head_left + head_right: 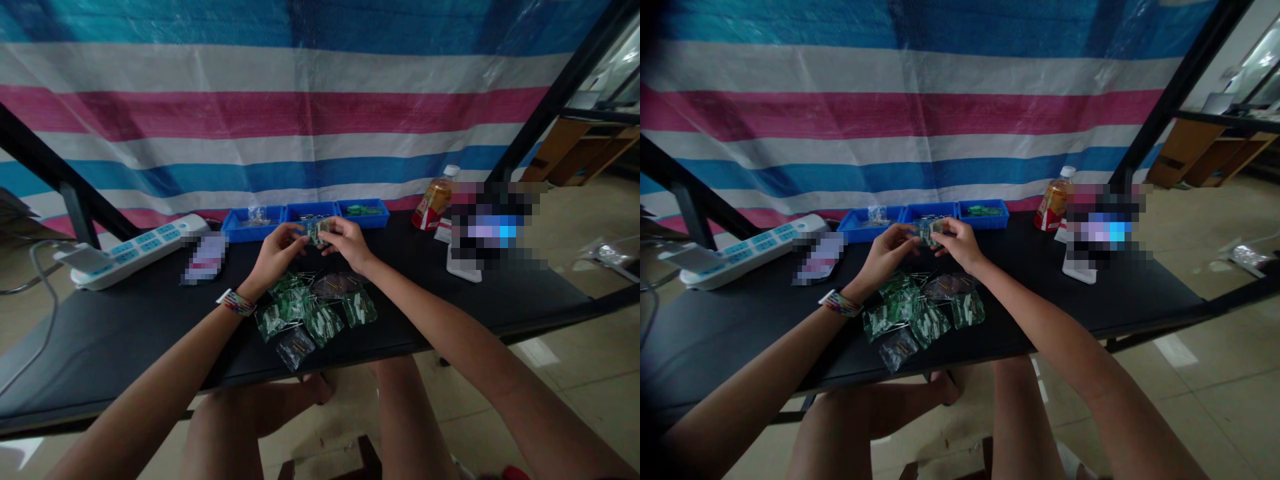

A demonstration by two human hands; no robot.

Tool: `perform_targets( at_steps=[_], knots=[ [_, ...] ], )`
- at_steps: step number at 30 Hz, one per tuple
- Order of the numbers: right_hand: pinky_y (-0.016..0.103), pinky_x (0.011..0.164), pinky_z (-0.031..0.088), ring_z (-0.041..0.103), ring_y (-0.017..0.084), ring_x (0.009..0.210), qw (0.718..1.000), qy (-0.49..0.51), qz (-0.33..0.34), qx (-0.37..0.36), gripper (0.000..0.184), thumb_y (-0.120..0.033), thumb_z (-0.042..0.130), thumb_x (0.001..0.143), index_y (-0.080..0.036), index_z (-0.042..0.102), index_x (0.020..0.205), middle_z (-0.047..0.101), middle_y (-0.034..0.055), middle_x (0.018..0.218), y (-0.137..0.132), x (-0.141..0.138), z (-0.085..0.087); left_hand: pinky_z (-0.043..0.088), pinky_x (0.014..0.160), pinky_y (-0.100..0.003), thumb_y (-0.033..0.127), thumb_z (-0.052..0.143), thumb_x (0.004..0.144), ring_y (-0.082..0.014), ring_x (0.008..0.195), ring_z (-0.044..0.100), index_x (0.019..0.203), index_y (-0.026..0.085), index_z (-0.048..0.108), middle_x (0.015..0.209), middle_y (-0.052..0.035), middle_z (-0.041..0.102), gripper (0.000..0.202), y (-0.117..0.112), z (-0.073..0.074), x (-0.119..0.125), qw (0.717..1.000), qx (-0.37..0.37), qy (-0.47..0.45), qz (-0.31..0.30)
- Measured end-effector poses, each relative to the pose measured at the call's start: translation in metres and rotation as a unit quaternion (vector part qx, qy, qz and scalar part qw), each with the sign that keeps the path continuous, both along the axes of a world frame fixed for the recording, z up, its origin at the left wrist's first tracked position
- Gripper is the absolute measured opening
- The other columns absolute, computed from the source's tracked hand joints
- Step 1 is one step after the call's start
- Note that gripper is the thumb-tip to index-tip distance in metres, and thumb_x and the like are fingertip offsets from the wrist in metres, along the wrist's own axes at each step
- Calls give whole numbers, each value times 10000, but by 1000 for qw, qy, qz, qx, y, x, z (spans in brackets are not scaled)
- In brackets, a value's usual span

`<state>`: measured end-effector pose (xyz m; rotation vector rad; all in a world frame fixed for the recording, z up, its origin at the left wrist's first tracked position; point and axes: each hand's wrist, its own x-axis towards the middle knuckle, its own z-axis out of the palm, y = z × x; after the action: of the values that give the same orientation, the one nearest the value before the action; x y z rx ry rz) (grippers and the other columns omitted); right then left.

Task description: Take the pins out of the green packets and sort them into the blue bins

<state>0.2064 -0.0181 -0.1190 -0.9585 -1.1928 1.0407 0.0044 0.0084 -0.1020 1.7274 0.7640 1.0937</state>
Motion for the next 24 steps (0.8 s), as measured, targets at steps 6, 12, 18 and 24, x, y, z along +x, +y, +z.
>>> perform_targets(
  at_steps=[6, 12, 18, 24],
  knots=[
    [362, 829, 609, 711, 239, 981, 898, -267, -320, 145, 274, -324, 547, 999, -202, 686, 1201, 716, 140, 1215, 9, 70, 18, 527, 607, -257, 351, 690, 825, -151, 689, 696, 1057, 172, 650, 913, -27, 697, 296, 1, -1, -3, 1000, -10, 3, 0],
    [598, 1217, 322, 618, 363, 1260, 738, -593, -314, 74, 361, -338, 514, 1032, -125, 755, 1197, 752, 189, 1225, 10, 101, 3, 531, 590, -254, 338, 649, 831, -145, 669, 691, 1148, 191, 584, 910, -9, 688, 356, 2, -6, -2, 1000, -18, -1, 7],
    [541, 1158, 363, 547, 379, 1286, 738, -557, -357, 132, 423, -305, 576, 979, -91, 684, 1327, 683, 230, 1308, 5, 80, 12, 478, 525, -229, 321, 632, 810, -142, 632, 668, 1092, 176, 617, 843, -8, 681, 317, 3, -10, -1, 999, -18, 46, -3],
    [323, 799, 490, 630, 197, 814, 876, -438, 37, 197, 127, -135, 668, 872, -208, 767, 904, 697, 41, 879, -18, 21, 23, 469, 527, -233, 291, 623, 784, -147, 630, 665, 1050, 178, 641, 834, -15, 701, 290, 1, -6, -2, 999, -34, 31, 3]
  ],
)
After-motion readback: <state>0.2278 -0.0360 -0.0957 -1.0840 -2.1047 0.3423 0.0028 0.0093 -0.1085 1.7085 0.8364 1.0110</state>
